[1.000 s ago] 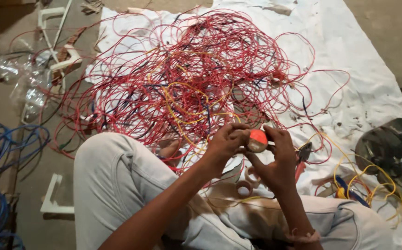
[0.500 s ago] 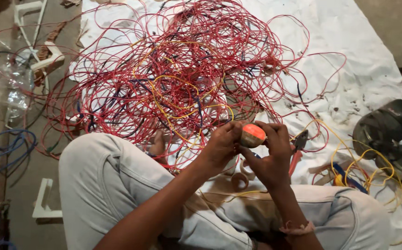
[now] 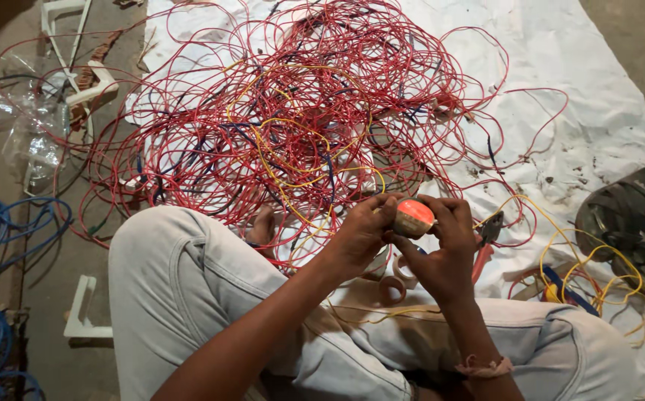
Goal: The person sits on the floor and wraps electrical tape around the ends of individual wires. They repeatedly pull tape from a roll, wrap it around wire ends, and tear it off, handling multiple wires one at a time.
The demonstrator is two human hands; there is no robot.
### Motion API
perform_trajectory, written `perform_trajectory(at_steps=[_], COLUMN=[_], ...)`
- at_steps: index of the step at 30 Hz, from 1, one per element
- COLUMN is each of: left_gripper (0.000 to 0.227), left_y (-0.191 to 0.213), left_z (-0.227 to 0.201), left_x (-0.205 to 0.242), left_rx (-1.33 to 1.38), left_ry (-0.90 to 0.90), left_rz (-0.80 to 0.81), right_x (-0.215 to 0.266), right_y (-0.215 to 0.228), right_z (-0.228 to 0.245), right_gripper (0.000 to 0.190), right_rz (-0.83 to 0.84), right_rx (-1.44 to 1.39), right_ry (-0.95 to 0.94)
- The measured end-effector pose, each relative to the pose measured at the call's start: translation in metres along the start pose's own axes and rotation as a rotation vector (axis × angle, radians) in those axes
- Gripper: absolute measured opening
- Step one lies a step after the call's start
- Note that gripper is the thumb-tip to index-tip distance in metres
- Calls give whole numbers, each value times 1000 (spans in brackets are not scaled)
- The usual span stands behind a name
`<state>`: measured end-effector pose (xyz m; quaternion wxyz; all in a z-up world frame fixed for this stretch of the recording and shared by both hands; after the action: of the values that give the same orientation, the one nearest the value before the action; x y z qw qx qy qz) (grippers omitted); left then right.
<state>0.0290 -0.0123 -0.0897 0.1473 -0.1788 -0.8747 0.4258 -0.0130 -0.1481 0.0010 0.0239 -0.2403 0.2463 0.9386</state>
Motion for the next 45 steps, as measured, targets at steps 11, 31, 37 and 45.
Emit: perform_trajectory(at_steps=[11,31,37,45], left_gripper=[39,18,15,16], left_y=[-9,-37,-47,-49], left_z=[-4,-57,-60,-60], left_x=[4,23,26,29], left_rx=[28,-1113,-1108,-1094], left_ry=[-98,-474,-507,-579], left_rz=[0,29,133,220], right_x=[3,2,5,8], right_y=[-1,19,27,27], right_z=[-3,-25,-47,-47], right_gripper=[66,75,72,59], right_rz=[24,127,128,181], right_rx=[93,-612,-801,-1070], right_ry=[2,-278,-271,-422])
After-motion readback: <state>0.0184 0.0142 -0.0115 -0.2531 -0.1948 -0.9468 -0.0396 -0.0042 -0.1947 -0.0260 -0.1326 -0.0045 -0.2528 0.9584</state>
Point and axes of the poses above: each hand's wrist, its own x-axis away from the middle knuckle, its own y-axis out of the back of the hand, z = x × y, the point moved 1 cm from there along -x, towards the middle knuckle, and after that the axes turned 2 degrees about -x, right-handed, at the moved point
